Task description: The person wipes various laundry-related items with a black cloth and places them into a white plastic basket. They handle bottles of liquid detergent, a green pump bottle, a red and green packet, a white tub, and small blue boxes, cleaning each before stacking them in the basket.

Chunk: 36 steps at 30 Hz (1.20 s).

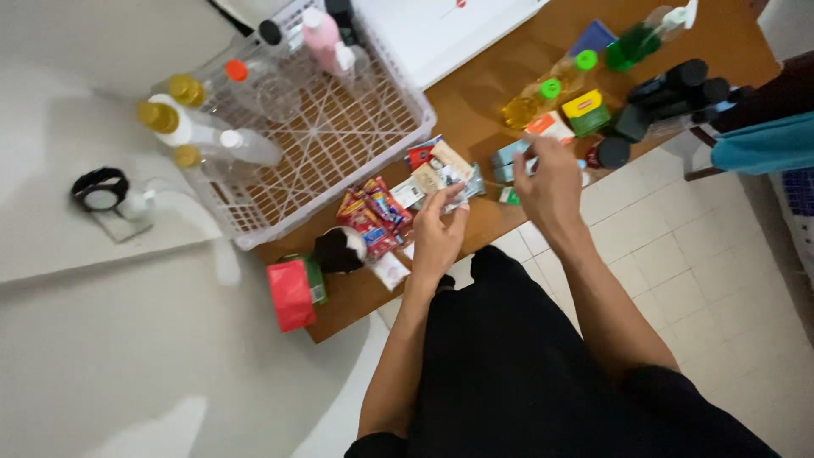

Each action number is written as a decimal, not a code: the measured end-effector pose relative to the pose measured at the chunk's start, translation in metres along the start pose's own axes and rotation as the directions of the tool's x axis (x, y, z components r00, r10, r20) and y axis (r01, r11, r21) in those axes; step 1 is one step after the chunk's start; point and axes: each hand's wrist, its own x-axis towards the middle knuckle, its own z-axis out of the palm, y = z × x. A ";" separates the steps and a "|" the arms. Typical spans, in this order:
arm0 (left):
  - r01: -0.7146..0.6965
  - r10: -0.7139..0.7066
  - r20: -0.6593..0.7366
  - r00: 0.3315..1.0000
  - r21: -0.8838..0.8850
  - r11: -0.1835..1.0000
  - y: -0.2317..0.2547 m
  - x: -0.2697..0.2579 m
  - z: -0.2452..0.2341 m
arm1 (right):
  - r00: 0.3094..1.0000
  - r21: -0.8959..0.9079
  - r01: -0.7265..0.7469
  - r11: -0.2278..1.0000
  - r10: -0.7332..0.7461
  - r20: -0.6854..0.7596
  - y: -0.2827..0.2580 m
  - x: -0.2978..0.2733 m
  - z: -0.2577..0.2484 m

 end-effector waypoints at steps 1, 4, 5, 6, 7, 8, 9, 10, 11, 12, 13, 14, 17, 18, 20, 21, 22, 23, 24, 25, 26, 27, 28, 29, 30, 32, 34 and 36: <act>0.000 0.000 -0.006 1.000 -0.003 1.000 -0.007 0.005 0.012 | 1.000 -0.001 0.005 1.000 -0.005 0.003 0.013 0.012 -0.003; -0.083 0.083 -0.026 0.996 0.023 0.996 -0.013 0.024 0.047 | 0.998 -0.081 0.006 0.997 -0.011 -0.062 0.051 0.053 -0.007; -0.074 0.075 -0.030 0.997 0.018 0.997 -0.009 0.028 0.056 | 0.997 -0.111 0.052 0.993 -0.058 -0.053 0.064 0.064 -0.004; -0.066 0.066 -0.034 0.997 0.013 0.998 -0.005 0.032 0.064 | 0.994 -0.139 0.097 0.985 -0.104 -0.043 0.075 0.075 0.000; -0.059 0.060 -0.049 0.997 0.010 0.998 -0.005 0.036 0.071 | 0.993 -0.137 0.111 0.984 -0.116 -0.032 0.085 0.082 0.005; -0.063 0.066 -0.046 0.997 0.057 0.996 -0.004 0.040 0.078 | 0.990 -0.132 0.137 0.982 -0.139 -0.003 0.094 0.089 0.010; -0.067 0.072 -0.042 0.997 0.103 0.992 -0.005 0.043 0.084 | 0.986 -0.125 0.164 0.978 -0.162 0.025 0.102 0.094 0.016; -0.060 0.066 -0.058 0.996 0.101 0.993 -0.005 0.048 0.090 | 0.984 -0.122 0.178 0.976 -0.175 0.036 0.105 0.100 0.017; -0.041 0.048 -0.063 0.997 0.094 0.995 -0.005 0.050 0.093 | 0.990 -0.128 0.091 0.988 -0.076 0.116 0.106 0.103 0.019; -0.023 0.029 -0.069 0.997 0.087 0.996 -0.006 0.051 0.097 | 0.980 -0.144 0.005 0.990 0.024 0.195 0.107 0.105 0.022; -0.012 0.019 -0.084 0.996 0.087 0.996 -0.007 0.053 0.099 | 0.978 -0.139 0.016 0.990 0.014 0.210 0.111 0.107 0.024; -0.010 0.019 -0.090 0.996 0.095 0.995 -0.009 0.054 0.101 | 0.983 -0.104 0.038 0.994 -0.018 0.185 0.114 0.108 0.026; -0.007 0.020 -0.121 0.992 0.106 0.994 -0.007 0.053 0.102 | 0.980 -0.043 0.080 0.996 -0.071 0.185 0.124 0.107 0.031; -0.016 0.031 -0.129 0.991 0.112 0.994 -0.006 0.051 0.100 | 0.977 -0.020 0.086 0.996 -0.080 0.196 0.124 0.106 0.033; -0.062 0.084 -0.170 0.982 0.127 0.990 -0.014 0.049 0.097 | 0.966 0.043 0.157 0.987 -0.162 0.201 0.114 0.101 0.024; -0.116 0.140 -0.178 0.974 0.140 0.983 -0.019 0.042 0.093 | 0.958 0.092 0.201 0.975 -0.215 0.189 0.106 0.095 0.021; -0.087 0.119 -0.220 0.968 0.150 0.985 -0.017 0.038 0.087 | 0.944 0.117 0.225 0.967 -0.246 0.220 0.085 0.088 0.008; -0.061 0.096 -0.234 0.968 0.155 0.986 -0.015 0.034 0.081 | 0.925 0.125 0.287 0.950 -0.309 0.221 0.065 0.081 -0.005; -0.034 0.073 -0.248 0.966 0.158 0.987 -0.013 0.030 0.075 | 0.902 0.134 0.349 0.927 -0.371 0.221 0.046 0.074 -0.019; -0.018 0.065 -0.281 0.957 0.165 0.986 -0.006 0.023 0.062 | 0.887 0.158 0.368 0.916 -0.397 0.234 0.025 0.066 -0.028; -0.118 0.173 -0.303 0.937 0.194 0.974 0.002 0.016 0.050 | 0.864 0.206 0.370 0.906 -0.417 0.282 0.004 0.059 -0.037; -0.216 0.279 -0.309 0.910 0.223 0.951 0.011 0.009 0.041 | 0.842 0.246 0.362 0.899 -0.429 0.328 -0.014 0.051 -0.049; -0.200 0.270 -0.330 0.905 0.231 0.952 0.011 -0.003 0.031 | 0.828 0.262 0.372 0.890 -0.446 0.339 -0.032 0.044 -0.051; -0.216 0.277 -0.317 0.907 0.214 0.953 0.011 -0.012 0.022 | 0.785 0.319 0.346 0.882 -0.458 0.416 -0.049 0.036 -0.054; -0.232 0.285 -0.303 0.909 0.198 0.952 0.010 -0.021 0.012 | 0.733 0.372 0.315 0.873 -0.473 0.489 -0.067 0.029 -0.057; -0.225 0.305 -0.367 0.879 0.245 0.943 -0.017 -0.055 0.004 | 0.649 0.439 0.266 0.858 -0.497 0.576 -0.094 0.010 -0.045; -0.221 0.332 -0.416 0.846 0.294 0.930 -0.039 -0.086 -0.009 | 0.563 0.497 0.207 0.843 -0.518 0.644 -0.122 -0.004 -0.028; -0.130 0.244 -0.544 0.803 0.239 0.962 -0.054 -0.118 -0.024 | 0.375 0.549 0.179 0.817 -0.572 0.729 -0.151 -0.014 -0.007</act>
